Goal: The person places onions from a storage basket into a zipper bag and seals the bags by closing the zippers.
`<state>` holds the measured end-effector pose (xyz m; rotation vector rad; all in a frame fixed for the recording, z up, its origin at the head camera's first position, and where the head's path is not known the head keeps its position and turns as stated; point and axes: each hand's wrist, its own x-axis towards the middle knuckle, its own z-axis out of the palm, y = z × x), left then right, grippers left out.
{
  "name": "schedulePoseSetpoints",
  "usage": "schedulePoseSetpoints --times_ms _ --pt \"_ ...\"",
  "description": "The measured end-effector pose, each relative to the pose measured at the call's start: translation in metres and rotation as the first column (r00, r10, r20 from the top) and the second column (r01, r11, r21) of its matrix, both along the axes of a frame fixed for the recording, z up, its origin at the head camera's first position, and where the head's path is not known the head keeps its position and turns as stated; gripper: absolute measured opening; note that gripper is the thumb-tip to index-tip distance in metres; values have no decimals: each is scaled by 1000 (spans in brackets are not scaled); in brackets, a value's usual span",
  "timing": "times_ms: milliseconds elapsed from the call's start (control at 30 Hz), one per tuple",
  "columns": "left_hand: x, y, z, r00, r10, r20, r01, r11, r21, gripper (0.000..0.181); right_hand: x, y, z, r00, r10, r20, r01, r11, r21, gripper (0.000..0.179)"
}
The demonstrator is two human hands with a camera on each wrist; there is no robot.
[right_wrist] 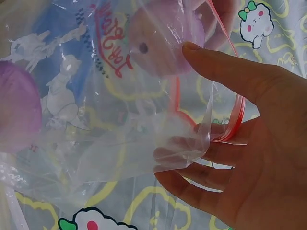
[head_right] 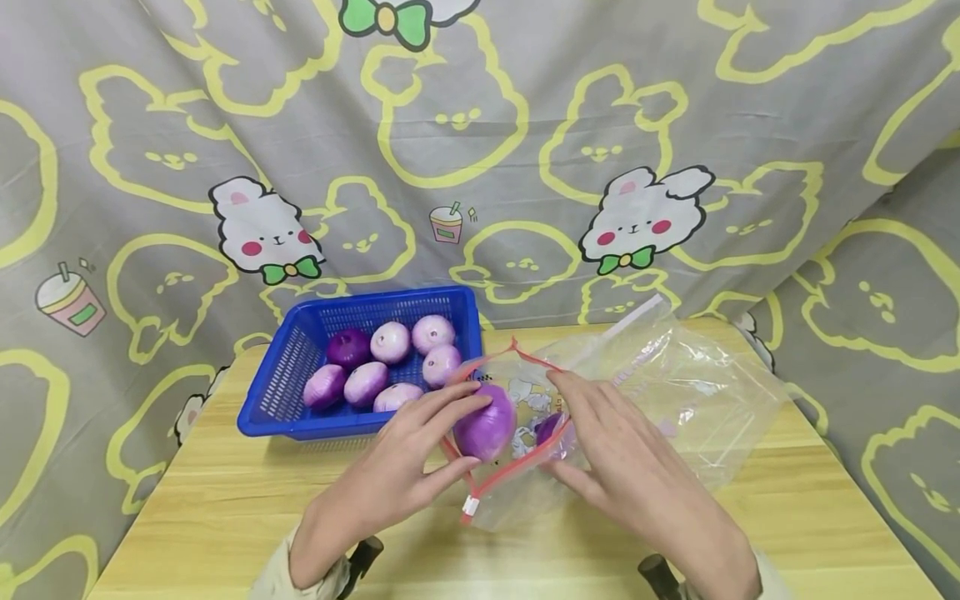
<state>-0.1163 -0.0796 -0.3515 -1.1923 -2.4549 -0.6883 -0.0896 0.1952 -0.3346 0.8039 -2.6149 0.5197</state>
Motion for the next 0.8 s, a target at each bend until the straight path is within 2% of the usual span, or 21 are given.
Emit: schedulePoseSetpoints --times_ms 200,333,433,600,800 --pt "2 -1 0 999 -5 34 7 999 -50 54 -1 0 -2 1000 9 -16 -9 1000 -4 92" --pt "3 -2 1 1000 -11 7 11 998 -63 46 -2 0 -2 1000 1 -13 -1 1000 -3 93" --pt "3 -2 3 999 -27 -42 26 999 -22 39 -3 0 -1 1000 -23 -11 23 1000 -17 95" --pt "4 -2 9 991 -43 -124 55 994 95 26 -4 -1 1 993 -106 -45 103 992 -67 96" --pt "7 0 12 985 -32 -167 65 978 198 17 -4 0 2 980 -177 -91 168 981 -102 101"
